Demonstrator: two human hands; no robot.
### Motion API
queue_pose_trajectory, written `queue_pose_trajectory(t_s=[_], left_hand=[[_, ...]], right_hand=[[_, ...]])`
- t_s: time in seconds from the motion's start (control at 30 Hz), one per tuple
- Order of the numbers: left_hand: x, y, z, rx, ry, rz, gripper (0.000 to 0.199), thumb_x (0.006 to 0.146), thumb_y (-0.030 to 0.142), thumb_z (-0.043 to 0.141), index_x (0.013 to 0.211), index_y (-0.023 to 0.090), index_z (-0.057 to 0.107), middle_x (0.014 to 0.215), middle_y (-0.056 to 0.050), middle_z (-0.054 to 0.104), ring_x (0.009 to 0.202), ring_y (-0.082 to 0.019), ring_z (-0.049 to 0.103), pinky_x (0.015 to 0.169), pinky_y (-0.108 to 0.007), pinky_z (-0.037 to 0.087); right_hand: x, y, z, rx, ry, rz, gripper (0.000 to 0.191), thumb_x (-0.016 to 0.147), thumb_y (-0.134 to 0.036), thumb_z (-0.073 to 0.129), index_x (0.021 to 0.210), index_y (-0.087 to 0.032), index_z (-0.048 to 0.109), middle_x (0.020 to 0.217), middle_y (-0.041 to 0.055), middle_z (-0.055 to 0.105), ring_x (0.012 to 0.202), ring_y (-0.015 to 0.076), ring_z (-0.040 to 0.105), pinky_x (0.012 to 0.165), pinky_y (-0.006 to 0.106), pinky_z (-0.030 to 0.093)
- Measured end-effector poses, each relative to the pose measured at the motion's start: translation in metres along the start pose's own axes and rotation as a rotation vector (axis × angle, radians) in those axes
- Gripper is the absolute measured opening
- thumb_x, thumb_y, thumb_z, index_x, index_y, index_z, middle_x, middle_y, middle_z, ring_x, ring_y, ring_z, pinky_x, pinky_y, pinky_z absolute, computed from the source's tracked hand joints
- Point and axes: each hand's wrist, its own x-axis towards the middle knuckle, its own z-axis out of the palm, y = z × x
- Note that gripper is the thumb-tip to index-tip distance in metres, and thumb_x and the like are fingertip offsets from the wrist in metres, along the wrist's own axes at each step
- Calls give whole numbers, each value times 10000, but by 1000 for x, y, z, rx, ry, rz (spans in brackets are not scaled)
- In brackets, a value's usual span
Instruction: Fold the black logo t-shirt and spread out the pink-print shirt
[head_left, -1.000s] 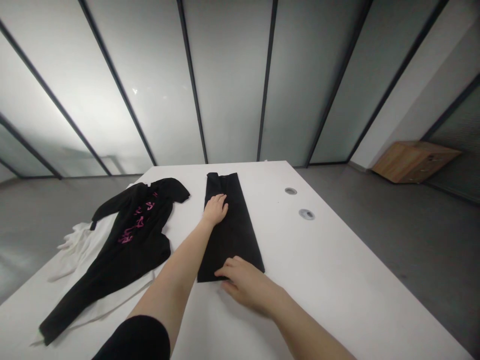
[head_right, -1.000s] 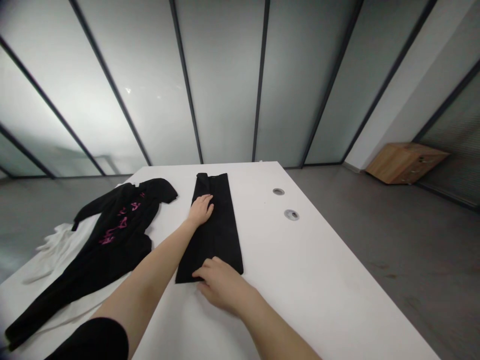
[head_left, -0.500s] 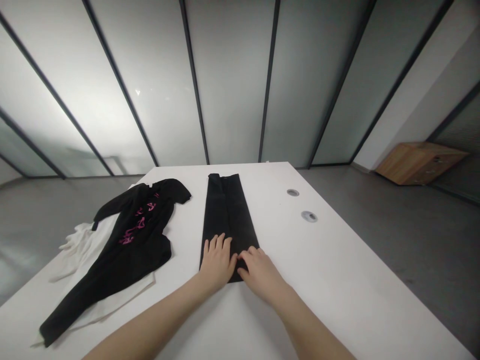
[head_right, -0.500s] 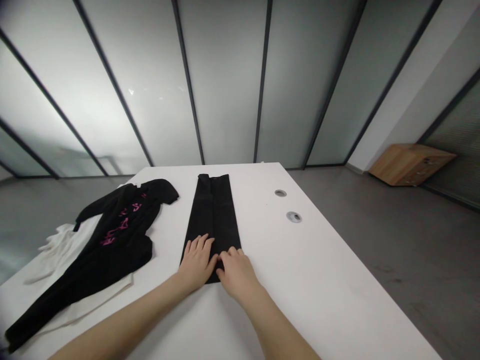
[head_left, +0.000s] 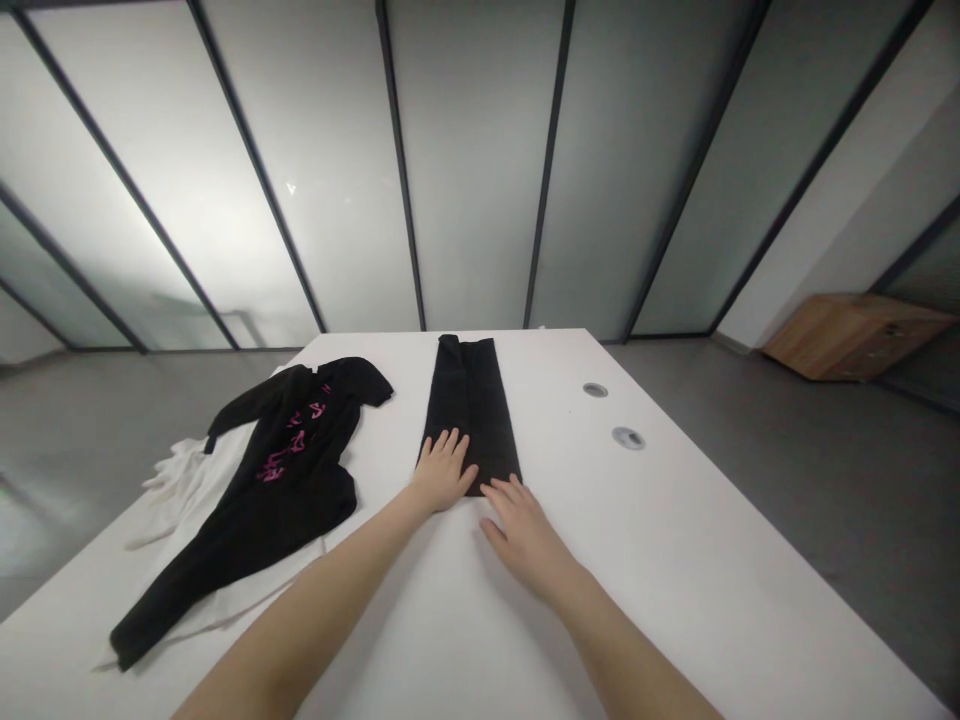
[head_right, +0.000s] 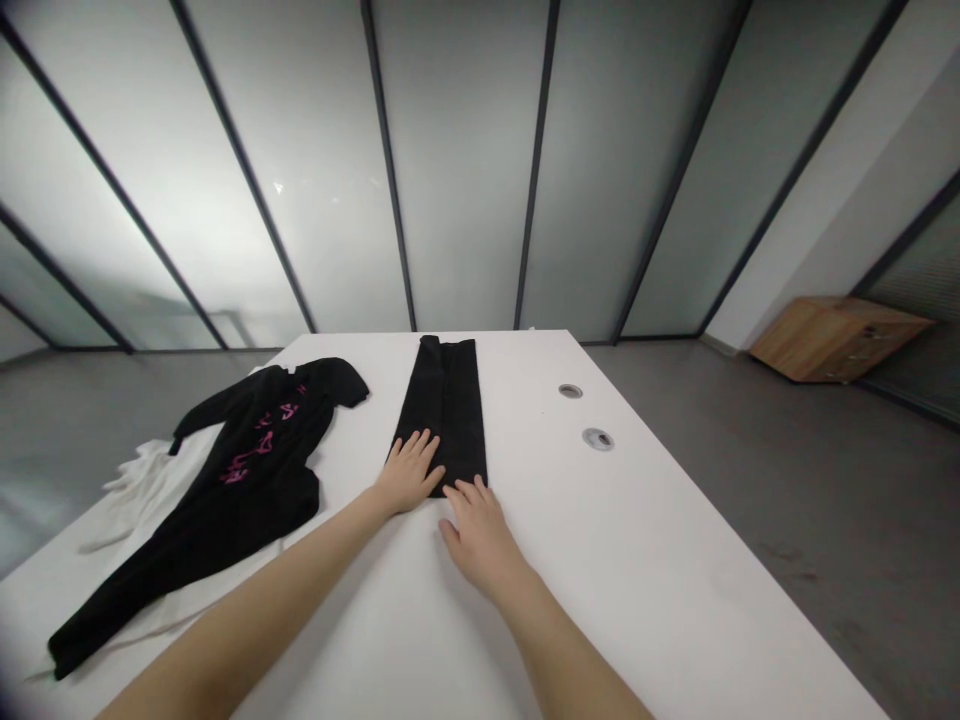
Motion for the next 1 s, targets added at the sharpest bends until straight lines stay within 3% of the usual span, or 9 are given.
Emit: queue_pose_trajectory(t_s=[0.13,0.27,0.4,0.5,0.63,0.73,0.83,0.93,1.0], left_hand=[[34,-26,-6,-20,-12,58,672,1078,515,375,1648,161,390,1726,-153,333,1611,-338,273,1288,-564,241],[42,-32,-10,-11,74,98,659,1058,458,438,1649,170,387,1725,-141,344,1612,-321,272,1300,-558,219],[28,-21,-4,19,173,1,599,1071,411,409,1624,180,444,1713,-134,372,1592,-322,320,1301,-534,226],[10,-16,1,24,90,-99,607,1095,457,340,1621,176,453,1696,-169,392,1578,-367,342,1261,-576,288],[-16,-20,-6,18,-22,-30,675,1097,521,327,1657,147,374,1729,-196,302,1609,-388,255,1262,-586,268],[-32,-25,-23,-20,-107,3,699,1073,548,392,1656,163,370,1732,-192,301,1604,-386,271,1254,-566,294],[-42,-21,-45,-31,-152,-28,646,998,531,551,1543,186,528,1603,-201,511,1463,-384,507,1163,-525,430],[-41,-6,-61,-30,-60,-131,449,1010,474,534,1321,183,677,1287,-174,719,1188,-347,694,1012,-479,536],[-35,7,-61,-50,73,-183,411,1044,446,482,1281,177,683,1262,-166,726,1181,-329,693,1011,-457,537]], right_hand=[[-2,-1,-4,-6,-42,15,544,1024,-277,530,1547,-130,560,1669,176,434,1592,375,297,1301,540,245],[-3,-2,-8,-8,-65,14,540,1030,-274,531,1549,-126,556,1687,176,404,1610,375,253,1308,524,241],[-2,-4,-9,8,-57,8,541,1029,-272,529,1550,-126,553,1688,180,401,1612,375,248,1309,529,229],[-2,-5,-7,23,-53,7,555,1030,-285,527,1564,-132,538,1700,175,382,1611,372,250,1308,534,218],[-2,-5,-3,15,-28,-4,602,1021,-299,530,1598,-130,490,1695,185,383,1586,353,309,1281,520,272],[-5,-7,-5,7,-27,-46,550,1000,-266,540,1534,-138,572,1552,190,557,1430,339,502,1192,479,394],[-9,-13,-11,67,-55,-108,422,993,-255,549,1375,-172,708,1323,154,703,1212,301,637,1073,415,479],[-12,-19,-18,185,-108,-123,374,1009,-280,543,1317,-197,739,1160,111,773,1056,255,711,944,349,527],[-13,-22,-21,242,-156,-154,353,1018,-294,544,1300,-227,747,1061,73,803,960,235,737,870,327,539]])
